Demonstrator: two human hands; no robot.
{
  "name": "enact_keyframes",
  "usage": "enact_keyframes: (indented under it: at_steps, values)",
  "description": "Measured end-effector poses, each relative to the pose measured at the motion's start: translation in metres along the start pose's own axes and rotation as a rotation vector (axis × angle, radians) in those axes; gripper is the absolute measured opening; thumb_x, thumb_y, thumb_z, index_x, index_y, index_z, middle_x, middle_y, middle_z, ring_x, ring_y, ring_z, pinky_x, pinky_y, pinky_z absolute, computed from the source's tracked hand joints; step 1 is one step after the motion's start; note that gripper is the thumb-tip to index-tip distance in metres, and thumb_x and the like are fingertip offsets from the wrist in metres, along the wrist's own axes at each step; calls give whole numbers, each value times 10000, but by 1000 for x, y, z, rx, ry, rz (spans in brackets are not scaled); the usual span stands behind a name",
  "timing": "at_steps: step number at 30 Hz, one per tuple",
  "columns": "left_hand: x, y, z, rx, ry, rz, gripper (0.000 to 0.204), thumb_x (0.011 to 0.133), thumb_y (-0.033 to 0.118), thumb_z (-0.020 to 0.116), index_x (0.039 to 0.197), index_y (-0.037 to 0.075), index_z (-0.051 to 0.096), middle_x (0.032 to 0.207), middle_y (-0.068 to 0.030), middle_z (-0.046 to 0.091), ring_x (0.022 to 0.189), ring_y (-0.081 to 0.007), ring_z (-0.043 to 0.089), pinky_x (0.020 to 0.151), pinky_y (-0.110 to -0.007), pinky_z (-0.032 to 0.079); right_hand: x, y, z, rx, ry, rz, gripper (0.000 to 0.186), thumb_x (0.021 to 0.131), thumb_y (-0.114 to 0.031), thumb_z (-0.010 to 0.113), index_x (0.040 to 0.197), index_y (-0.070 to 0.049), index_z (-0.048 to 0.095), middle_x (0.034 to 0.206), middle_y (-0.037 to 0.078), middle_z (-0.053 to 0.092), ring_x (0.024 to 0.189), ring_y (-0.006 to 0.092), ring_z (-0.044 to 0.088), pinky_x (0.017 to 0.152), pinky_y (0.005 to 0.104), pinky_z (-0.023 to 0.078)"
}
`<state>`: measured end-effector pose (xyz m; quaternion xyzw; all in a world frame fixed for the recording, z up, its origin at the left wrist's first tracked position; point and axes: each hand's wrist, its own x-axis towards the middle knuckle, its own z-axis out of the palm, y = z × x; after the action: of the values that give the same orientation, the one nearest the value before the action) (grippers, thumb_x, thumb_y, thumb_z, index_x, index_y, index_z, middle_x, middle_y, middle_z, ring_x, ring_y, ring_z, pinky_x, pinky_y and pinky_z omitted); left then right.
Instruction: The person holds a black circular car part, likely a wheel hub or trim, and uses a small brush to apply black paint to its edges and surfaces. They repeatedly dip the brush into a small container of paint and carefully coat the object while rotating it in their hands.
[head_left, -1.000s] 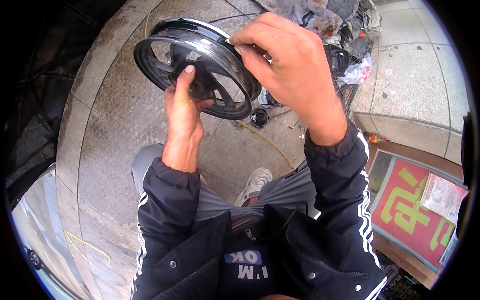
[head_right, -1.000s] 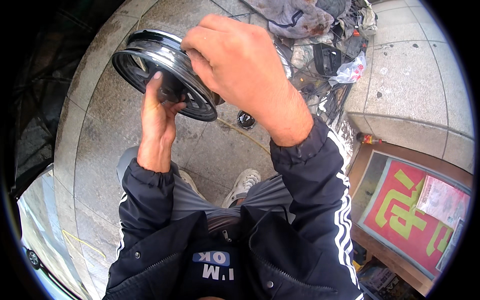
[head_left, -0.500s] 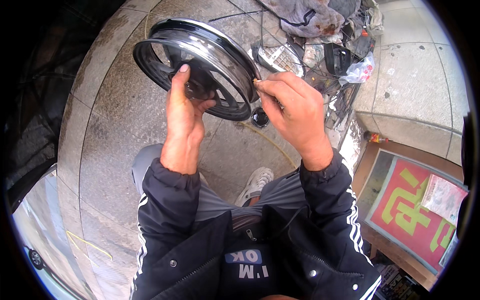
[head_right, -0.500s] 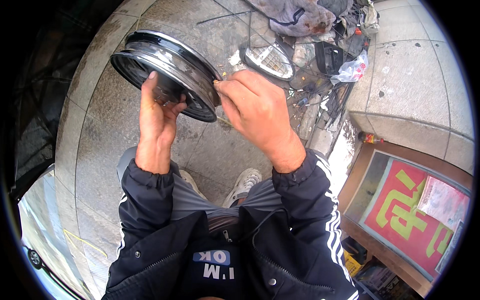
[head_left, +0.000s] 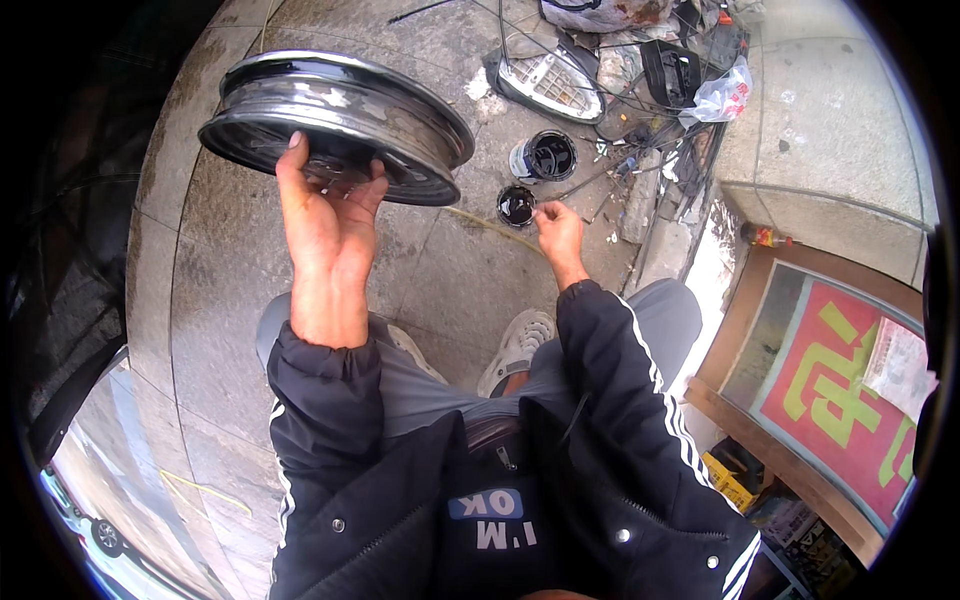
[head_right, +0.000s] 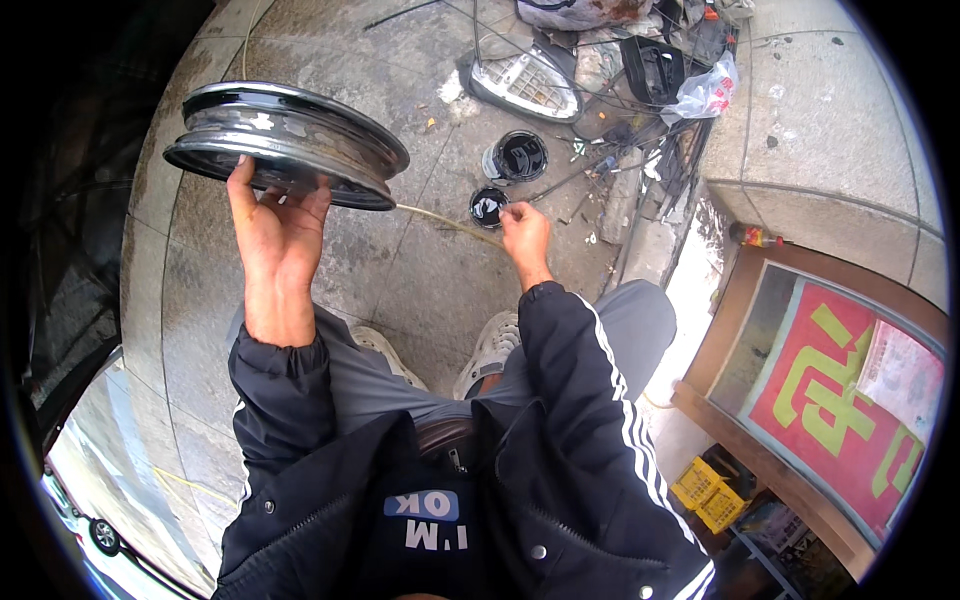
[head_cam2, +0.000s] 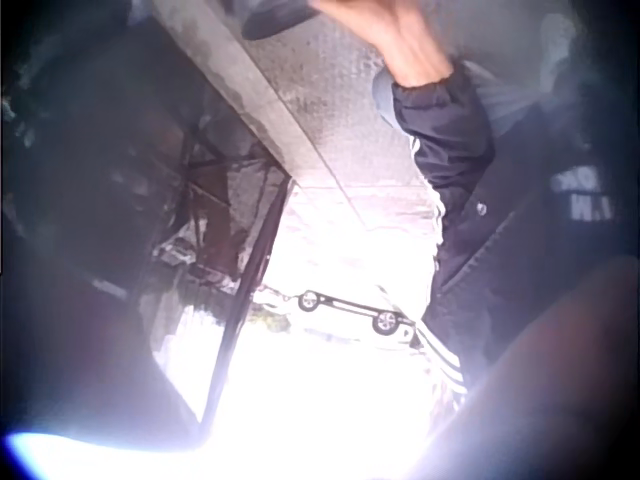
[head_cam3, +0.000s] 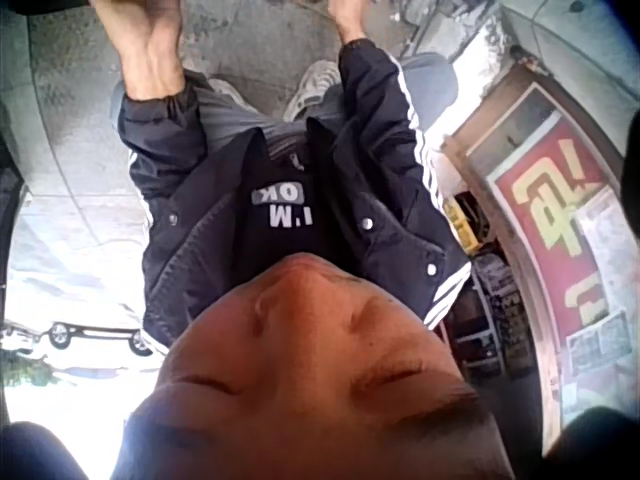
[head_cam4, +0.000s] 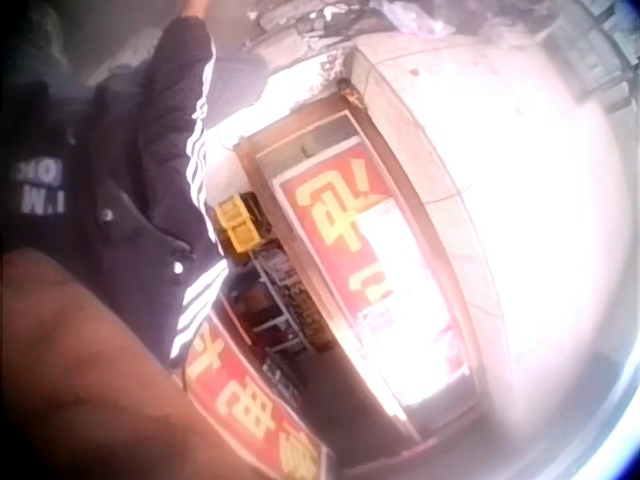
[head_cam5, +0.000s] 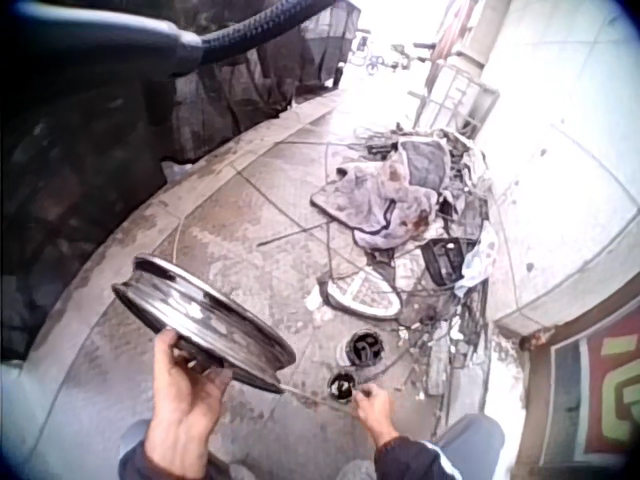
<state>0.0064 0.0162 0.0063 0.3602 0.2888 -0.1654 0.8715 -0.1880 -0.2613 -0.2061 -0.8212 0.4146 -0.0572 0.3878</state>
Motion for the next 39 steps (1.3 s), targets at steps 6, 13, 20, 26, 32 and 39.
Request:
enact_keyframes:
  at_steps: [6, 13, 20, 26, 32, 39]
  values:
    - [-5, -8, -15, -6, -63, 109, 585, 1023, 438, 624, 1426, 31, 506, 1452, -153, 488, 1361, -319, 487, 1139, -547, 476, 28, 66, 58, -263, 84, -52, 182, 881, -210, 767, 980, -60, 797, 879, 154, 774, 840, 326, 752, 782, 431, 576]
    - [-9, -9, -27, -21, -119, 66, 530, 1057, 518, 553, 1377, 98, 594, 1381, -82, 611, 1303, -259, 547, 1127, -486, 430, 45, 51, 84, -274, -26, 5, 177, 876, -225, 728, 996, -127, 814, 989, 160, 773, 935, 373, 736, 830, 477, 571]
    - [-2, -14, -23, -76, -239, -19, 549, 1062, 506, 542, 1397, 74, 591, 1405, -85, 618, 1297, -278, 557, 1146, -493, 415, 40, 62, 63, 286, -113, 214, 164, 874, -121, 789, 1001, -17, 797, 904, 104, 779, 773, 216, 718, 735, 345, 555]
    - [6, -26, -27, -75, -327, -25, 516, 1040, 454, 596, 1360, 50, 626, 1373, -114, 652, 1265, -302, 602, 1144, -493, 464, 44, 60, 44, 537, -158, 548, 153, 909, -100, 764, 1012, 11, 789, 912, 68, 765, 697, 192, 682, 676, 329, 548]
    - [-7, -30, -29, -27, -251, 35, 496, 1049, 449, 579, 1376, 77, 614, 1380, -139, 632, 1275, -320, 586, 1169, -555, 427, 46, 44, 71, -65, 54, 103, 180, 879, -231, 770, 961, -74, 805, 870, 156, 778, 831, 298, 764, 772, 418, 573]
    - [-7, -26, -47, -53, -291, 41, 513, 1035, 448, 603, 1386, 73, 604, 1399, -136, 618, 1310, -329, 564, 1182, -580, 414, 35, 45, 71, -307, -113, -41, 168, 861, -226, 745, 964, -108, 806, 911, 177, 765, 898, 372, 745, 816, 464, 572]
